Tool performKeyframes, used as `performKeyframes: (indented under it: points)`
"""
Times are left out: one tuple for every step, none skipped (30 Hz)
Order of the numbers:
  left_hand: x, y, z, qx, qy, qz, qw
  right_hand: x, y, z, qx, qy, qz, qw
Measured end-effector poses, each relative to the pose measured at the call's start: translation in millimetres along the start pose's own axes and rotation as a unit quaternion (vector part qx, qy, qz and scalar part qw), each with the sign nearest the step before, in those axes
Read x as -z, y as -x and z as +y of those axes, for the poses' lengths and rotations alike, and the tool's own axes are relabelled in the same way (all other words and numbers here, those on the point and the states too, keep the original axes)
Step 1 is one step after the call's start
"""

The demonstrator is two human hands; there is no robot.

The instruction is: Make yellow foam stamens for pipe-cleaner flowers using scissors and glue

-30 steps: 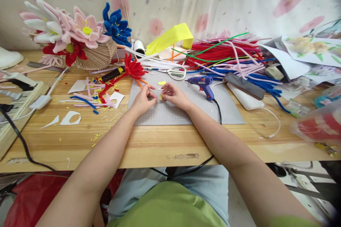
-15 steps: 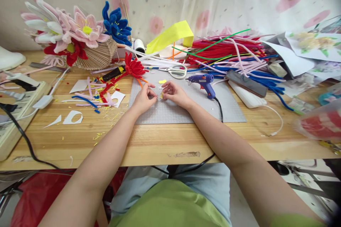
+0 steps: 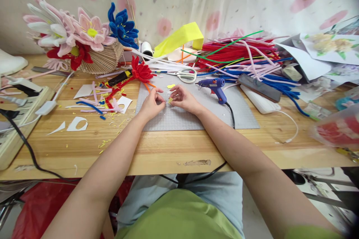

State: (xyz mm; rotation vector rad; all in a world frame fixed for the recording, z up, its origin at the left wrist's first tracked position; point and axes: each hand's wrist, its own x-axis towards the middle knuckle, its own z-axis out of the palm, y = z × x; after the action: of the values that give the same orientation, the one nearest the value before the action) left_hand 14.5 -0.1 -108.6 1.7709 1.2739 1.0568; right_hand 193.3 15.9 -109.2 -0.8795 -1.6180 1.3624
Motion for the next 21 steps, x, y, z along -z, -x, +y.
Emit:
performKeyframes:
  points:
    - [0.0,0.1,0.5,0.0,0.001,-0.003,1.0,-0.3,0.0,0.0,0.001,0.001,-0.002,1.0]
    - [0.1,0.2,1.1,0.0,0.001,-0.004,1.0,-0.5,0.1,0.0,0.002,0.001,-0.004,1.0]
    - [0.1,0.3,1.7,0.0,0.0,-0.005,1.0,-0.8,0.2,0.1,0.002,0.002,-0.007,1.0]
    - [0.3,0.4,2.2,0.0,-0.002,-0.006,1.0,-1.0,0.2,0.2,0.002,0.003,-0.01,1.0]
    - [0.4,0.4,2.5,-0.001,-0.005,-0.005,1.0,-1.1,0.2,0.5,0.003,0.005,-0.013,1.0]
    - [0.5,0.5,2.6,-0.001,-0.007,-0.006,1.0,-1.1,0.2,0.8,0.003,0.006,-0.015,1.0]
    - [0.6,0.5,2.6,-0.001,-0.008,-0.006,1.0,-0.9,0.1,1.2,0.004,0.007,-0.016,1.0]
    - [0.7,0.6,2.4,-0.002,-0.009,-0.007,1.0,-0.7,-0.1,1.6,0.005,0.007,-0.017,1.0]
    - [0.7,0.7,2.2,-0.004,-0.009,-0.007,1.0,-0.4,-0.2,2.0,0.006,0.006,-0.017,1.0]
    - [0.6,0.7,1.9,-0.005,-0.009,-0.007,1.0,-0.2,-0.3,2.2,0.007,0.005,-0.016,1.0]
    - [0.6,0.8,1.6,-0.005,-0.009,-0.006,1.0,0.0,-0.3,2.3,0.007,0.005,-0.016,1.0]
    - [0.4,0.8,1.5,-0.005,-0.009,-0.006,1.0,0.0,-0.2,2.2,0.006,0.005,-0.017,1.0]
    - [0.3,0.9,1.4,-0.006,-0.009,-0.005,1.0,-0.1,0.0,1.9,0.005,0.007,-0.018,1.0]
    - [0.2,0.9,1.4,-0.006,-0.008,-0.004,1.0,-0.4,0.3,1.5,0.004,0.008,-0.021,1.0]
    - [0.0,0.8,1.4,-0.006,-0.008,-0.002,1.0,-0.7,0.7,1.0,0.002,0.01,-0.022,1.0]
    - [-0.1,0.8,1.4,-0.007,-0.007,0.0,1.0,-1.0,1.0,0.5,0.0,0.011,-0.024,1.0]
    - [-0.2,0.7,1.3,-0.007,-0.006,0.001,1.0,-1.3,1.3,0.0,-0.001,0.013,-0.024,1.0]
    - [-0.2,0.5,1.1,-0.006,-0.006,0.003,1.0,-1.4,1.5,-0.4,-0.002,0.016,-0.023,1.0]
    - [-0.2,0.4,0.8,-0.005,-0.005,0.004,1.0,-1.4,1.6,-0.7,-0.001,0.018,-0.022,1.0]
    - [-0.1,0.3,0.3,-0.003,-0.004,0.004,1.0,-1.2,1.7,-1.0,0.0,0.02,-0.021,1.0]
    - [0.0,0.1,-0.2,-0.002,-0.004,0.005,1.0,-0.8,1.7,-1.3,0.0,0.019,-0.021,1.0]
